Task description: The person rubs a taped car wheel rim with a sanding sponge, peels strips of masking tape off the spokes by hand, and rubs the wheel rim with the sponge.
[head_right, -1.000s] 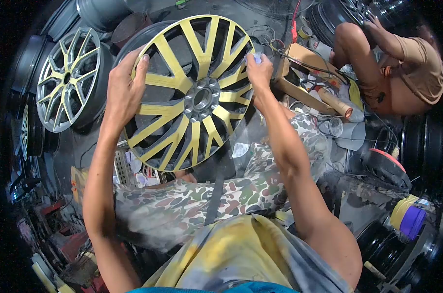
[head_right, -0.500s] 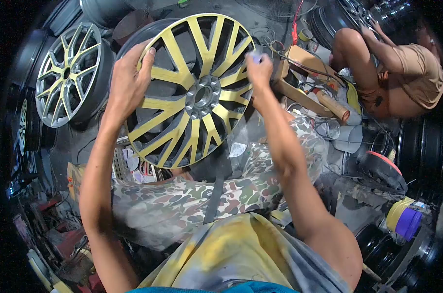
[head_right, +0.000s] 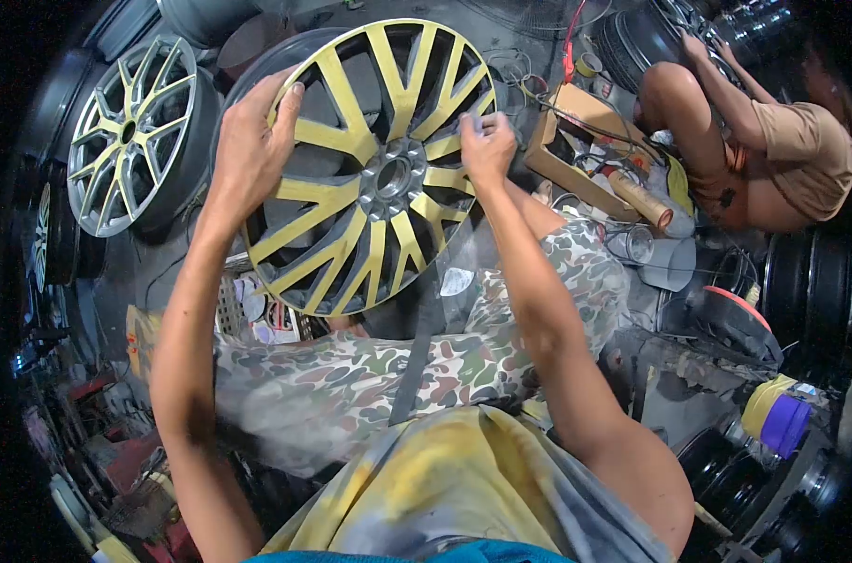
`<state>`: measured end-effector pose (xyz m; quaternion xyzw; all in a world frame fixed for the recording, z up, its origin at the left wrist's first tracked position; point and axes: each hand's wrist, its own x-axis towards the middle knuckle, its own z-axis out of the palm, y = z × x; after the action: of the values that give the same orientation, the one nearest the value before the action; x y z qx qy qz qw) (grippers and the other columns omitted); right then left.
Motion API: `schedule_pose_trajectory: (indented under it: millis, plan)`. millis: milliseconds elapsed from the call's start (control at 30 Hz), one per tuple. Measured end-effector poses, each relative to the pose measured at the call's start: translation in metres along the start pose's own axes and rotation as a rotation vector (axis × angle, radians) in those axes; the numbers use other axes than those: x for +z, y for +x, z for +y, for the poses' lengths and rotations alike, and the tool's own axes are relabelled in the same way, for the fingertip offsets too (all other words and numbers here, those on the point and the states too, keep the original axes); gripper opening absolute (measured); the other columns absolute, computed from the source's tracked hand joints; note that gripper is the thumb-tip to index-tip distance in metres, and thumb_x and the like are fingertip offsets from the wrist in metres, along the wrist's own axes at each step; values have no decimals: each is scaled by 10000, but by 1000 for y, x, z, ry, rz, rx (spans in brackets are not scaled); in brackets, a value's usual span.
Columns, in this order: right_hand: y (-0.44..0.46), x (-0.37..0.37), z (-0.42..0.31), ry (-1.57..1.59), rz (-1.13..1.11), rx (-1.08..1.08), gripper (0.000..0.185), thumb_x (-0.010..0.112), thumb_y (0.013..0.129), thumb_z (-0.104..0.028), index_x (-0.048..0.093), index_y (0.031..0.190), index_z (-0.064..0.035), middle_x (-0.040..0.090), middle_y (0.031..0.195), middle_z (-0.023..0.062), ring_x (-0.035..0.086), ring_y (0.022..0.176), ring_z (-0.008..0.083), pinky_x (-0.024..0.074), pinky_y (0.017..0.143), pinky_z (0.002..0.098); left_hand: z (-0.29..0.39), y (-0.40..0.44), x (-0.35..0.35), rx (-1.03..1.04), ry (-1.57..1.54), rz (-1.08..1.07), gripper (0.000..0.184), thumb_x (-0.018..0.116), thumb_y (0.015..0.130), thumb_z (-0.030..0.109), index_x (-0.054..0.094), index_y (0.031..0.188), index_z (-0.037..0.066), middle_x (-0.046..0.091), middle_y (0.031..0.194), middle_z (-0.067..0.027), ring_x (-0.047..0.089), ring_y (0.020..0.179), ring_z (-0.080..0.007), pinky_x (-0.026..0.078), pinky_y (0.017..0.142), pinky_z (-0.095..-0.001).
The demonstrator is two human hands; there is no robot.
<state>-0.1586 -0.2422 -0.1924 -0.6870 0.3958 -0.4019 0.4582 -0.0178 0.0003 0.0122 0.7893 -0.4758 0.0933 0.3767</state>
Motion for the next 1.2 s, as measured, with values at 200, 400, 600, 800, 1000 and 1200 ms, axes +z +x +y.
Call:
schedule_pose_trajectory:
  millis: [200, 400, 600, 800, 1000, 1200]
  plan:
    - [-25, 11, 3, -154, -81, -107, 275, 791, 794, -227, 619, 775, -14, 688, 711, 167, 665, 645, 271, 517, 626, 424, -1, 0, -2, -19, 8, 4, 294, 572, 1016, 182, 672, 1222, -1, 689, 1042, -232, 649, 965, -464, 511, 844, -480]
    - [-36, 24, 4, 106, -176, 13, 356, 789, 841, -296, 624, 732, 0, 654, 668, 131, 622, 593, 193, 501, 583, 381, -3, 2, -1, -11, -9, 11, 292, 568, 1013, 176, 676, 1223, 4, 692, 1054, -232, 650, 978, -456, 509, 857, -476]
    - [-16, 15, -4, -249, 103, -124, 284, 780, 794, -249, 639, 775, -3, 684, 690, 197, 679, 628, 261, 516, 623, 406, -8, 1, 2, -2, -17, 15, 301, 570, 1012, 184, 672, 1228, 1, 693, 1054, -230, 649, 982, -456, 508, 860, -475]
    - [-6, 4, 14, -96, 100, -85, 354, 836, 815, -299, 635, 773, -10, 644, 632, 86, 583, 574, 144, 486, 560, 370, -4, -3, 0, -41, -9, -26, 305, 567, 1015, 190, 670, 1228, -2, 690, 1047, -231, 647, 987, -458, 504, 865, -479]
    - [-35, 10, 20, 51, -4, -76, 373, 799, 890, -299, 584, 774, -17, 619, 645, 68, 518, 563, 141, 450, 552, 355, -1, 3, -2, -17, -1, -24, 300, 563, 1016, 183, 668, 1226, -6, 685, 1038, -236, 647, 986, -458, 500, 860, -478]
    - [-29, -5, 20, -4, 97, -27, 356, 791, 905, -240, 560, 746, -21, 622, 645, 60, 533, 605, 112, 453, 566, 321, -5, 0, -3, -8, 5, -10, 299, 562, 1018, 180, 665, 1226, -8, 681, 1036, -242, 642, 976, -467, 499, 859, -472]
